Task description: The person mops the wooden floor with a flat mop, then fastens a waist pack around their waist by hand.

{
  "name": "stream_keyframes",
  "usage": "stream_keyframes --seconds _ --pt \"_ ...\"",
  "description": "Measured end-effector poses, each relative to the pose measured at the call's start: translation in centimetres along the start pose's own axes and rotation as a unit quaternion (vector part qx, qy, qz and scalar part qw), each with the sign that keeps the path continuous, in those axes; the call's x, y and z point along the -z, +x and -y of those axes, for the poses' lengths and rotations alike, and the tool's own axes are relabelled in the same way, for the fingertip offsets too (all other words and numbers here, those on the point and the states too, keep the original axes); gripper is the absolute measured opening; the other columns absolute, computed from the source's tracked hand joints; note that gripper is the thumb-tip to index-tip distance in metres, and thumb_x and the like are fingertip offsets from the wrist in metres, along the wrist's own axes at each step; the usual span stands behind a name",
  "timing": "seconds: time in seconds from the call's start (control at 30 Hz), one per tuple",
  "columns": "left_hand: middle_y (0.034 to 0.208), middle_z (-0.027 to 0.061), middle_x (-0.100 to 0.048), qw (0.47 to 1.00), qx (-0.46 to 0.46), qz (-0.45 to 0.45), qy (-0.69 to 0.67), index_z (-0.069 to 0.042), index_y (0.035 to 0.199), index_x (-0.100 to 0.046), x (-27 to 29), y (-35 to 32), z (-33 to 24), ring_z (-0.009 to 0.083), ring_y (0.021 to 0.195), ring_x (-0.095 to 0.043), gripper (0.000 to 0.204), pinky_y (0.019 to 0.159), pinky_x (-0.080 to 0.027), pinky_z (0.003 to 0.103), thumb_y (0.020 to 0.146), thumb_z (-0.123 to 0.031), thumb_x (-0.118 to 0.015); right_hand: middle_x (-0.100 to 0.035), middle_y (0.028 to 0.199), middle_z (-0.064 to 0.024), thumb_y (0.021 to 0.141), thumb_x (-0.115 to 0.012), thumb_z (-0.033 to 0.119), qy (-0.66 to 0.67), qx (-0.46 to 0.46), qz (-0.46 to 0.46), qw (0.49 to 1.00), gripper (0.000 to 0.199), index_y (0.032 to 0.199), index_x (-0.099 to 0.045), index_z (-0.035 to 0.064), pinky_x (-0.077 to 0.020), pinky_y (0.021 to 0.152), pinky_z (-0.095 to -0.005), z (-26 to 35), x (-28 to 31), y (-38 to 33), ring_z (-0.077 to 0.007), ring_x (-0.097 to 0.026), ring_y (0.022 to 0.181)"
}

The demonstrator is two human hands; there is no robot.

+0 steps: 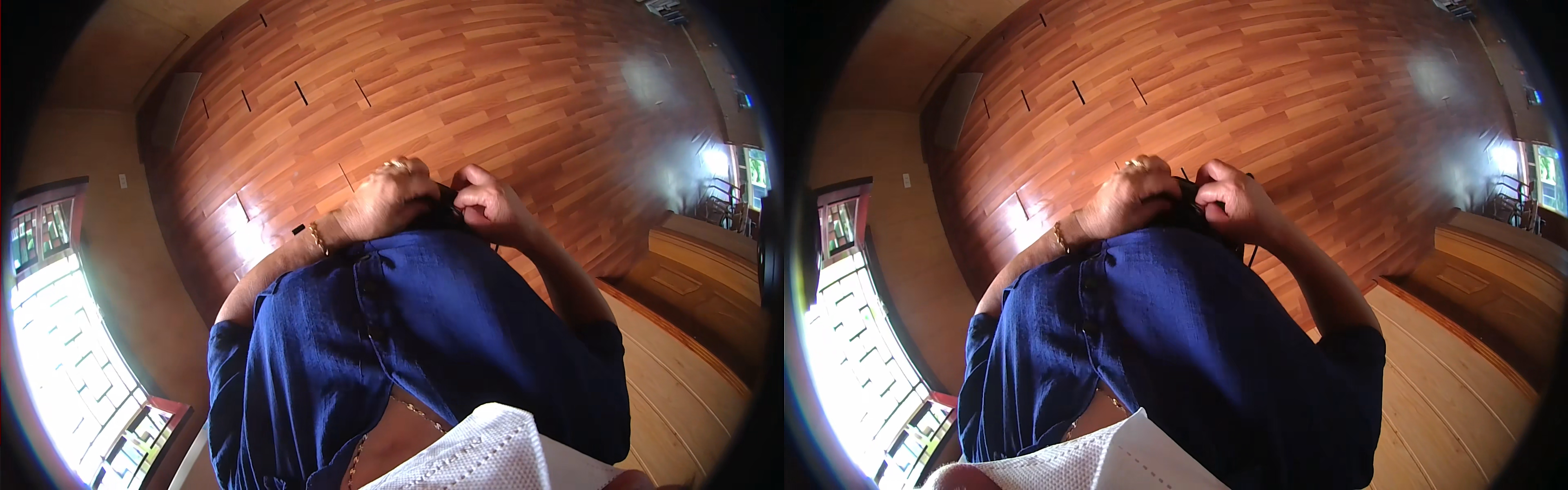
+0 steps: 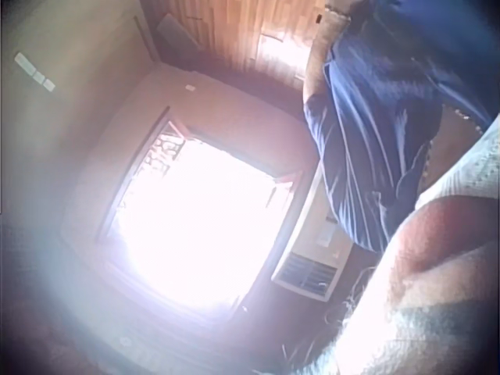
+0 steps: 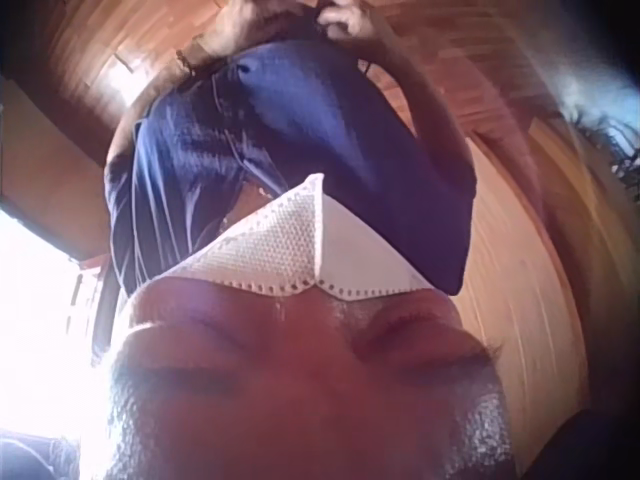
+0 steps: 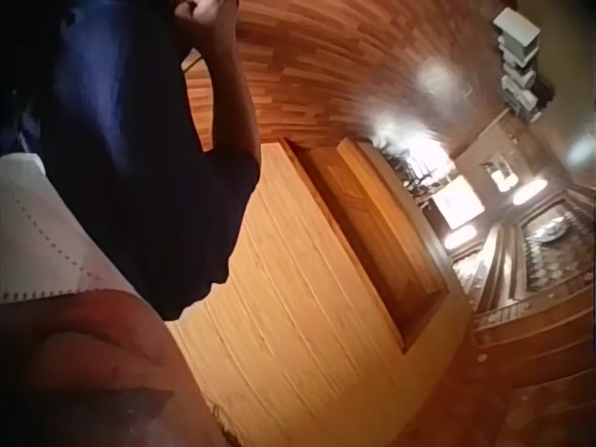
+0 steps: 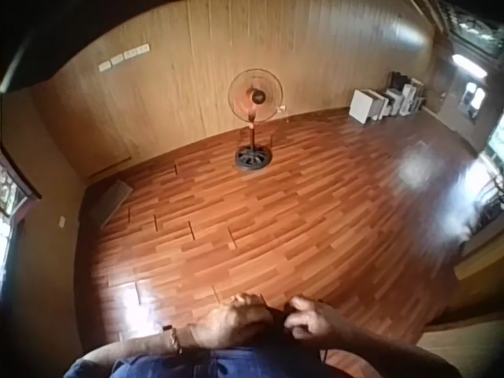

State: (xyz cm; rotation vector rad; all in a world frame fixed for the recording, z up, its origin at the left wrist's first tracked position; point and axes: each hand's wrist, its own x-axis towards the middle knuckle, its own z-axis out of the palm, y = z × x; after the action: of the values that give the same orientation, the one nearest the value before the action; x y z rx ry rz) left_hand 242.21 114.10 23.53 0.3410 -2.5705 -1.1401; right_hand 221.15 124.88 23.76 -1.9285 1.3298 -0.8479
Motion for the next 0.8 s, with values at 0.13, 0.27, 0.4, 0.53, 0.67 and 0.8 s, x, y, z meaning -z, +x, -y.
stream_keyframes --seconds 0.13,0.27,0.4,0.53,0.67,0.8 --pt "0.099 0.0106 -0.063 0.978 0.152 0.007 -0.140 -0.005 0.098 -0.066 -0.4 0.1 2.9 0.0265 0.097 -0.060 0.018 0.084 -0.049 0.035 0.081 -0.007 -0.063 -0.053 0.088 -0.0012 0.079 -0.058 0.001 0.249 -0.222 0.068 0.940 0.014 0.093 -0.057 0.0032 -0.0384 0.054 -0.0197 -0.1 1.1 0.7 -0.0042 -0.049 0.068" --pt "0.096 0.0121 -0.065 0.967 0.165 0.078 -0.178 -0.005 0.099 -0.066 -0.1 0.5 4.8 0.0236 0.094 -0.062 0.017 0.083 -0.049 0.033 0.086 -0.014 -0.060 -0.054 0.090 -0.0015 0.079 -0.061 0.003 0.139 -0.191 0.081 0.968 0.017 0.096 -0.057 0.0034 -0.0392 0.054 -0.0198 1.0 0.8 2.5 -0.0048 -0.049 0.069" --pt "0.095 0.0121 -0.065 0.973 0.137 0.149 -0.113 -0.006 0.098 -0.065 0.6 0.8 5.7 0.0256 0.096 -0.061 0.017 0.083 -0.048 0.036 0.086 -0.017 -0.060 -0.055 0.093 -0.0015 0.079 -0.064 0.005 0.159 -0.180 0.103 0.965 0.020 0.098 -0.057 0.0033 -0.0417 0.056 -0.0206 0.9 0.5 3.8 -0.0054 -0.051 0.075" --pt "0.093 0.0111 -0.062 0.967 0.158 0.156 -0.121 -0.004 0.099 -0.062 1.2 0.4 5.0 0.0245 0.091 -0.059 0.017 0.085 -0.046 0.035 0.087 -0.016 -0.058 -0.055 0.092 -0.0022 0.078 -0.066 0.005 0.161 -0.148 0.126 0.968 0.022 0.098 -0.057 0.0035 -0.0458 0.061 -0.0226 0.3 0.0 4.4 -0.0082 -0.054 0.082" --pt "0.096 0.0121 -0.063 0.975 0.109 0.155 -0.113 -0.005 0.098 -0.062 1.6 -0.4 5.0 0.0271 0.094 -0.060 0.017 0.084 -0.046 0.038 0.088 -0.017 -0.057 -0.057 0.092 -0.0033 0.077 -0.067 0.005 0.140 -0.139 0.154 0.968 0.023 0.098 -0.056 0.0043 -0.0478 0.070 -0.0268 0.0 -0.3 5.0 -0.0113 -0.056 0.085" --pt "0.095 0.0106 -0.064 0.978 0.089 0.176 0.060 -0.006 0.089 -0.063 2.7 -0.7 4.0 0.0295 0.096 -0.058 0.011 0.083 -0.046 0.040 0.083 -0.014 -0.060 -0.059 0.096 -0.0064 0.074 -0.070 0.007 0.089 -0.100 0.203 0.970 0.021 0.091 -0.059 0.0042 -0.0474 0.080 -0.0318 0.4 -0.7 5.9 -0.0184 -0.058 0.092"
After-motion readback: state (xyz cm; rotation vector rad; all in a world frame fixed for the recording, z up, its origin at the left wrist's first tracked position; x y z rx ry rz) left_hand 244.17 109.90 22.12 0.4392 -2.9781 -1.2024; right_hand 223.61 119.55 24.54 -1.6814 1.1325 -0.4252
